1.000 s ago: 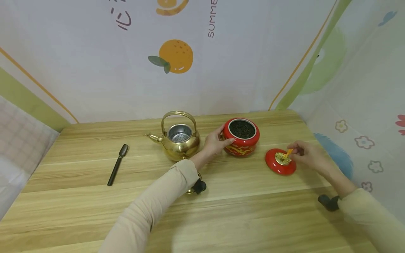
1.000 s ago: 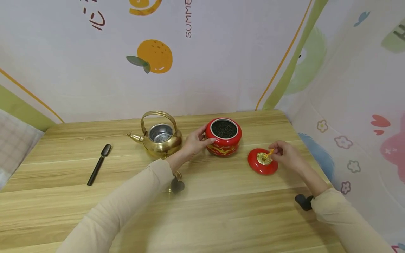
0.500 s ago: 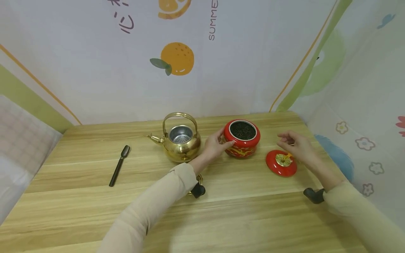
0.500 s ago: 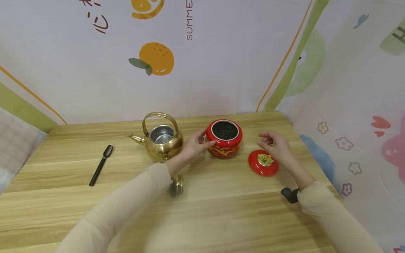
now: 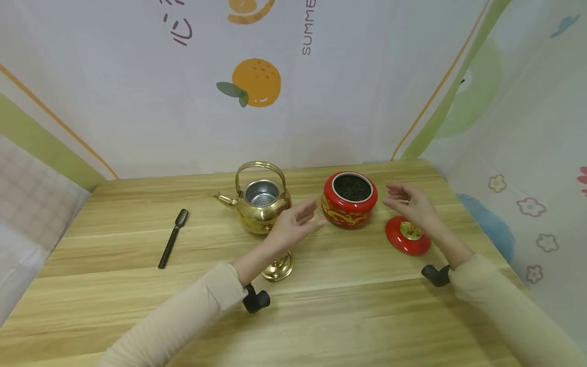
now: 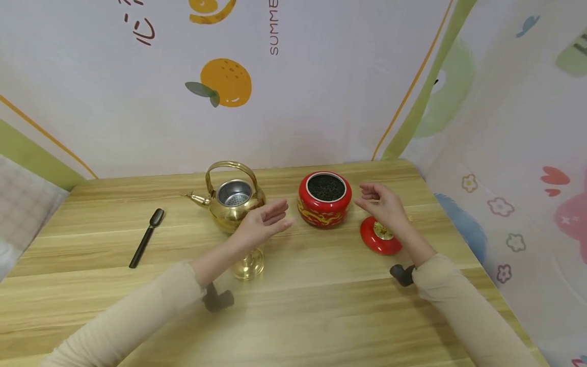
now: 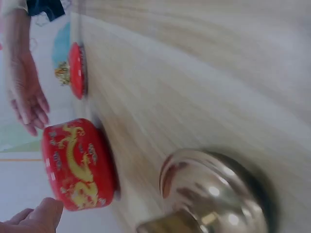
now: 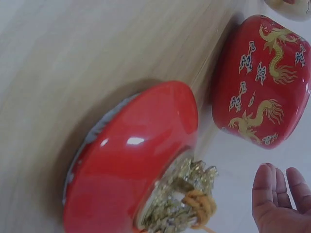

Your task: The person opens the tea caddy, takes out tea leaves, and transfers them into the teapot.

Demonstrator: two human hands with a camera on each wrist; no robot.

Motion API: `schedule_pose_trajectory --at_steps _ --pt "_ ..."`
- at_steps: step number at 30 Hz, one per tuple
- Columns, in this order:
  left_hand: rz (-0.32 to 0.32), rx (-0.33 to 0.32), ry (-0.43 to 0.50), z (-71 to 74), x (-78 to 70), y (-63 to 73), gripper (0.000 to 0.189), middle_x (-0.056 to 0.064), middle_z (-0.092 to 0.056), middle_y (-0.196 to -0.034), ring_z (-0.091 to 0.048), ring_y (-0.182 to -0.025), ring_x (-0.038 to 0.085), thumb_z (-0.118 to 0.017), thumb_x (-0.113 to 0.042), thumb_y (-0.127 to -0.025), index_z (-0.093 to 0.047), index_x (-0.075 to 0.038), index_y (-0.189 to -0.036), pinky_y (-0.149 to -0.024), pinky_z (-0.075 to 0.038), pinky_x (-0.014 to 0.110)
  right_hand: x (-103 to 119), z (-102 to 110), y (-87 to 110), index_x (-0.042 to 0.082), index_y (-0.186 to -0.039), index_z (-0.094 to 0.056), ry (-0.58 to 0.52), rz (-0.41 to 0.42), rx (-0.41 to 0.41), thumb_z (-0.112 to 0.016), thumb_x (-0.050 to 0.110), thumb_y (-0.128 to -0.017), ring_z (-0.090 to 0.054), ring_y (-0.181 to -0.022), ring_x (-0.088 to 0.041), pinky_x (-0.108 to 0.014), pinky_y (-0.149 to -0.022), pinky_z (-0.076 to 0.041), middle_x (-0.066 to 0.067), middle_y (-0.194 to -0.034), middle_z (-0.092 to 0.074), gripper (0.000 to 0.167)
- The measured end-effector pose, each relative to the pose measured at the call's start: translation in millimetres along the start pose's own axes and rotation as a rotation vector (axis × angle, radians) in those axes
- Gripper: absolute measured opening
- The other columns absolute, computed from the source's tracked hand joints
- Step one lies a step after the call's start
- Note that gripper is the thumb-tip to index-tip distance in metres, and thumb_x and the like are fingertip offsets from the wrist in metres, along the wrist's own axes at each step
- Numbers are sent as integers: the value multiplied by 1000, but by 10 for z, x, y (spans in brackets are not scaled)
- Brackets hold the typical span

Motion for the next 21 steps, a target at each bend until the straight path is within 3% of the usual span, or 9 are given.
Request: schedule_pose_trajectory --at_steps 2,5,7,10,14,17,21 --pt "-12 3 25 77 -7 117 59 18 -45 -141 -45 -129 32 -66 -12 -88 -40 1 -140 -101 -43 32 -3 -47 -28 -8 -129 -49 -24 -14 22 -64 16 -90 -60 -100 -12 -3 -74 -44 -29 -121 -55 48" --pt "-34 1 51 228 -5 299 56 21 -49 -137 -48 -125 35 -65 -7 -88 -42 4 -138 -98 -46 30 -4 -124 -75 -9 -133 -44 -68 -29 59 -64 16 -90 -54 -113 -36 -3 -75 -45 -30 -127 -51 53" --pt "-45 -6 56 358 19 414 53 23 -51 -134 -51 -122 36 -64 -6 -88 -43 6 -136 -96 -47 30 0 -181 -107 -10 -134 -41 -97 -34 85 -64 14 -90 -49 -119 -42 -6 -79 -47 -31 -131 -47 56" --pt "-33 -38 19 600 96 586 51 23 -54 -130 -56 -116 34 -63 -9 -89 -45 6 -134 -93 -49 27 -1 -262 -150 -10 -137 -37 -126 -39 119 -65 14 -89 -43 -125 -42 -23 -93 -48 -29 -138 -42 61" --pt "16 -126 -71 995 236 824 50 23 -55 -129 -59 -111 30 -64 -16 -90 -47 3 -133 -89 -51 23 -8 -345 -191 -9 -141 -31 -160 -50 152 -67 15 -88 -36 -132 -39 -46 -106 -35 -26 -144 -37 68" --pt "51 -199 -145 1301 334 998 50 23 -55 -129 -60 -110 22 -62 -21 -92 -48 2 -134 -86 -51 18 -2 -376 -212 -8 -143 -27 -179 -55 165 -66 13 -88 -32 -135 -39 -51 -108 -31 -26 -146 -34 71" --pt "84 -273 -256 1672 455 1189 53 21 -55 -130 -57 -101 -3 -58 -28 -94 -45 1 -136 -81 -48 10 3 -394 -228 -7 -145 -23 -179 -56 187 -66 12 -88 -30 -135 -42 -51 -108 -30 -27 -147 -30 73"
Point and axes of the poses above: each hand's wrist, its own y-axis away from the middle knuckle, its own z-axis out of the back of the hand, x = y × z, the point moved 9 cm from there along -y, towards the middle knuckle
